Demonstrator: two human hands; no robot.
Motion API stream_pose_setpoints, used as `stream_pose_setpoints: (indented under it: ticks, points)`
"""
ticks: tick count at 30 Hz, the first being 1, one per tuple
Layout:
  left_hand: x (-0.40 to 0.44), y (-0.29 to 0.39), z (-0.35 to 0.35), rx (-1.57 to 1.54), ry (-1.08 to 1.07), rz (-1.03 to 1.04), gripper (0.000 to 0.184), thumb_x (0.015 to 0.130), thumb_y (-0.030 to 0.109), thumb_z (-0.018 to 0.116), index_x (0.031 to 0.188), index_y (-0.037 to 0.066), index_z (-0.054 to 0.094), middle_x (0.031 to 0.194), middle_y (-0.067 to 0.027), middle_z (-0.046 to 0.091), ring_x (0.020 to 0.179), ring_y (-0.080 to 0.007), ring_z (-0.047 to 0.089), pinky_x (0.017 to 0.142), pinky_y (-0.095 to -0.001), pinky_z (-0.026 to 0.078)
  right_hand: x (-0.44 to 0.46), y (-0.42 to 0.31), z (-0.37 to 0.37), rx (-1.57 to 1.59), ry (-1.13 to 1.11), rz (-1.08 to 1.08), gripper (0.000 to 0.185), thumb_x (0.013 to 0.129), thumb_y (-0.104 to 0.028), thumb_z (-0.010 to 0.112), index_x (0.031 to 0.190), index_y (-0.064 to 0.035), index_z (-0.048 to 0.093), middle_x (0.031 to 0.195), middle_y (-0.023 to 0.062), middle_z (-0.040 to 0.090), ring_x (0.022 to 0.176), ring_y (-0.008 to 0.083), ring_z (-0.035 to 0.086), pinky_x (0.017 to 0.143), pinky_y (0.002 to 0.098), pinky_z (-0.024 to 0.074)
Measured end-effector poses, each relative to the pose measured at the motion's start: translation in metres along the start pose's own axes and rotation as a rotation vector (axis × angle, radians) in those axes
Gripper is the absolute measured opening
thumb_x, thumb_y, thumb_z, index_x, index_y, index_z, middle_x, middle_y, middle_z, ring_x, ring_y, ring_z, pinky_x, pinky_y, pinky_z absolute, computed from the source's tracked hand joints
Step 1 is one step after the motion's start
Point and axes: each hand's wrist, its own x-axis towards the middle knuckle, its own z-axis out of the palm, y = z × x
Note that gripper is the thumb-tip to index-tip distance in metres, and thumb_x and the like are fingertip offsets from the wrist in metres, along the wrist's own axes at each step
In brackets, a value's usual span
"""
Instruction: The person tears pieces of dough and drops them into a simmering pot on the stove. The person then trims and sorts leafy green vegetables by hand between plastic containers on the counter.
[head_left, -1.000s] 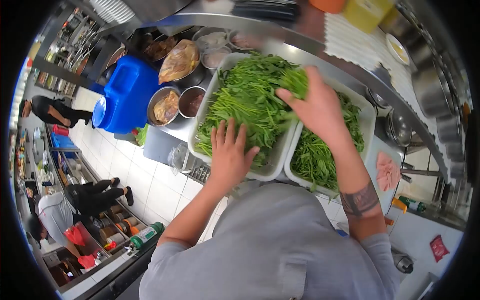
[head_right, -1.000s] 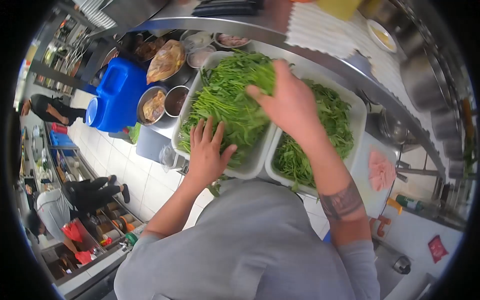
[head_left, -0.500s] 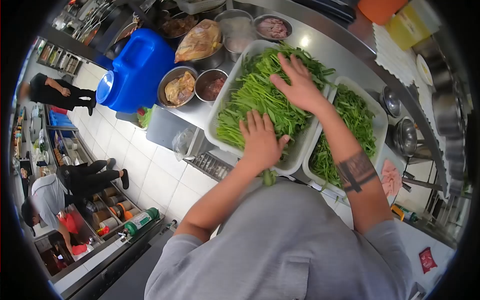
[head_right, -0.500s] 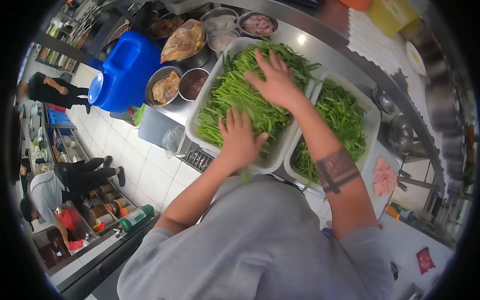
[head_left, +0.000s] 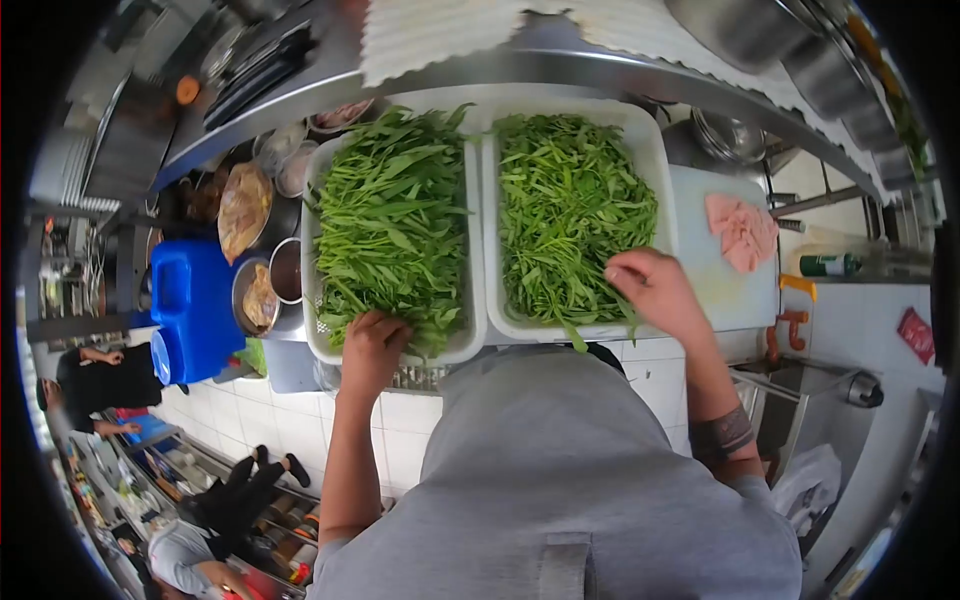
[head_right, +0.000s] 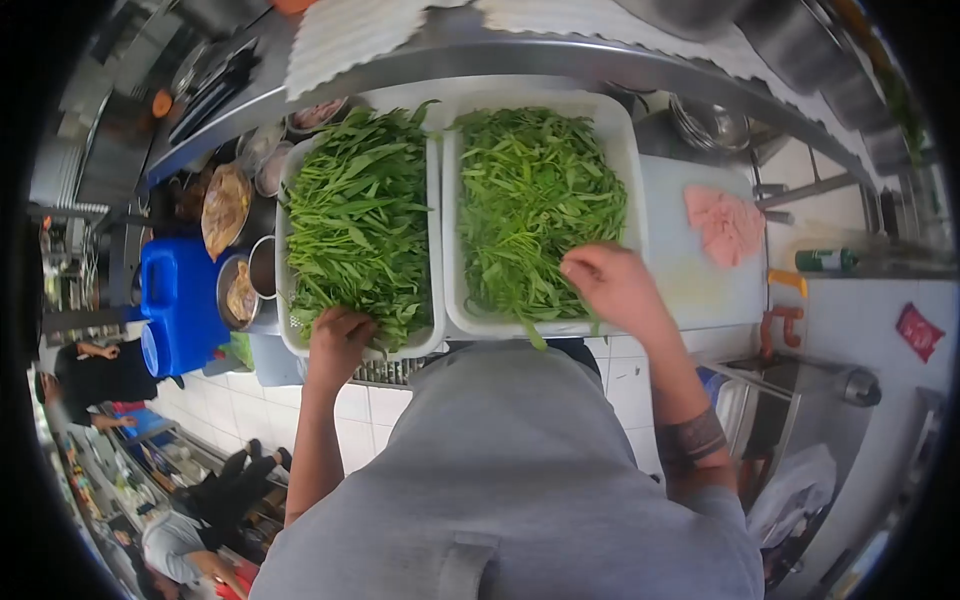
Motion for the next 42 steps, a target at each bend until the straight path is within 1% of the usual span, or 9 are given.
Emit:
stream_pose_setpoints:
  ticks: [3, 8, 15, 21, 24, 27, 32, 38, 42]
  points:
    - [0.013, 0.025, -0.025, 0.109, -0.271, -0.087, 0.014, 0.093, 0.017, 0.073, 0.092, 0.005, 0.08, 0.095, -0.0159, 0.075, 0.087, -0.0387, 0.073, 0.078, -0.05, 0.058, -0.001, 0.0, 0.032, -0.177, -0.047, -0.086, 0.027, 0.094, -0.024, 0.08, 0.108, -0.0012, 0.075, 0.096, 0.0142, 0.075, 0.096, 0.0294, 0.075, 0.084, 0.0419, 0.059]
    - [0.052, 0.103, -0.027, 0.022, -0.108, 0.115, 0.017, 0.096, 0.013, 0.073, 0.109, 0.003, 0.08, 0.108, -0.0194, 0.078, 0.101, -0.038, 0.075, 0.088, -0.0448, 0.059, 0.014, 0.019, 0.09, -0.529, -0.235, 0.03, 0.059, 0.083, -0.039, 0.087, 0.127, -0.0063, 0.066, 0.121, 0.0221, 0.068, 0.117, 0.0436, 0.068, 0.098, 0.0531, 0.0563]
    - [0.08, 0.136, 0.08, -0.15, -0.247, 0.314, 0.041, 0.095, 0.009, 0.072, 0.133, -0.004, 0.065, 0.122, -0.0281, 0.072, 0.112, -0.0387, 0.073, 0.093, -0.0424, 0.06, 0.02, 0.022, 0.102, -0.552, -0.204, 0.147, 0.073, 0.075, -0.019, 0.086, 0.14, -0.0076, 0.054, 0.135, 0.0297, 0.058, 0.124, 0.0533, 0.062, 0.099, 0.057, 0.0572]
    - [0.08, 0.129, 0.099, -0.643, -0.238, -0.053, 0.056, 0.102, 0.025, 0.068, 0.145, -0.007, 0.055, 0.138, -0.0313, 0.065, 0.125, -0.0417, 0.069, 0.107, -0.0433, 0.054, 0.031, 0.021, 0.055, -0.277, -0.295, 0.134, 0.073, 0.072, -0.018, 0.085, 0.138, -0.0031, 0.058, 0.132, 0.028, 0.065, 0.121, 0.0462, 0.065, 0.101, 0.0494, 0.0557]
    - [0.08, 0.12, 0.112, -0.907, -0.266, -0.273, 0.07, 0.107, 0.046, 0.064, 0.154, -0.004, 0.049, 0.145, -0.0266, 0.062, 0.137, -0.0352, 0.061, 0.114, -0.0479, 0.05, 0.025, 0.007, 0.023, -0.073, -0.285, 0.141, 0.072, 0.07, -0.02, 0.088, 0.134, -0.0001, 0.062, 0.136, 0.0261, 0.066, 0.119, 0.0446, 0.067, 0.106, 0.0427, 0.0528]
    - [0.09, 0.145, 0.103, -1.461, -0.607, -0.649, 0.094, 0.105, 0.077, 0.045, 0.167, 0.009, 0.031, 0.164, -0.0152, 0.047, 0.152, -0.031, 0.044, 0.12, -0.0634, 0.038, 0.019, 0.013, 0.016, 0.116, -0.18, 0.14, 0.093, 0.071, -0.028, 0.093, 0.148, 0.0057, 0.055, 0.147, 0.0254, 0.062, 0.137, 0.0362, 0.06, 0.116, 0.0387, 0.0461]
    - [0.101, 0.157, 0.126, -1.847, -0.749, -0.654, 0.084, 0.107, 0.076, 0.037, 0.168, 0.017, 0.033, 0.168, -0.0129, 0.043, 0.152, -0.036, 0.042, 0.127, -0.0678, 0.026, 0.01, 0.021, 0.009, -0.072, -0.201, 0.043, 0.083, 0.078, -0.034, 0.093, 0.147, 0.0, 0.061, 0.14, 0.0246, 0.066, 0.13, 0.0357, 0.064, 0.112, 0.0391, 0.0489]
    - [0.102, 0.163, 0.117, -1.792, -0.677, -0.801, 0.084, 0.107, 0.078, 0.029, 0.165, 0.018, 0.04, 0.161, -0.0076, 0.054, 0.148, -0.0303, 0.05, 0.124, -0.0582, 0.034, -0.011, 0.006, -0.001, 0.121, -0.095, 0.164, 0.076, 0.08, -0.034, 0.092, 0.143, -0.0019, 0.063, 0.137, 0.0257, 0.065, 0.126, 0.042, 0.064, 0.109, 0.0474, 0.0514]
    - [0.103, 0.153, 0.132, -1.86, -0.789, -0.667, 0.078, 0.108, 0.073, 0.038, 0.162, 0.017, 0.044, 0.155, -0.0072, 0.059, 0.141, -0.029, 0.056, 0.119, -0.0546, 0.041, -0.012, -0.007, 0.044, -0.209, 0.052, -0.046, 0.084, 0.08, -0.034, 0.093, 0.146, 0.0036, 0.057, 0.138, 0.0284, 0.063, 0.129, 0.0456, 0.061, 0.11, 0.048, 0.0509]
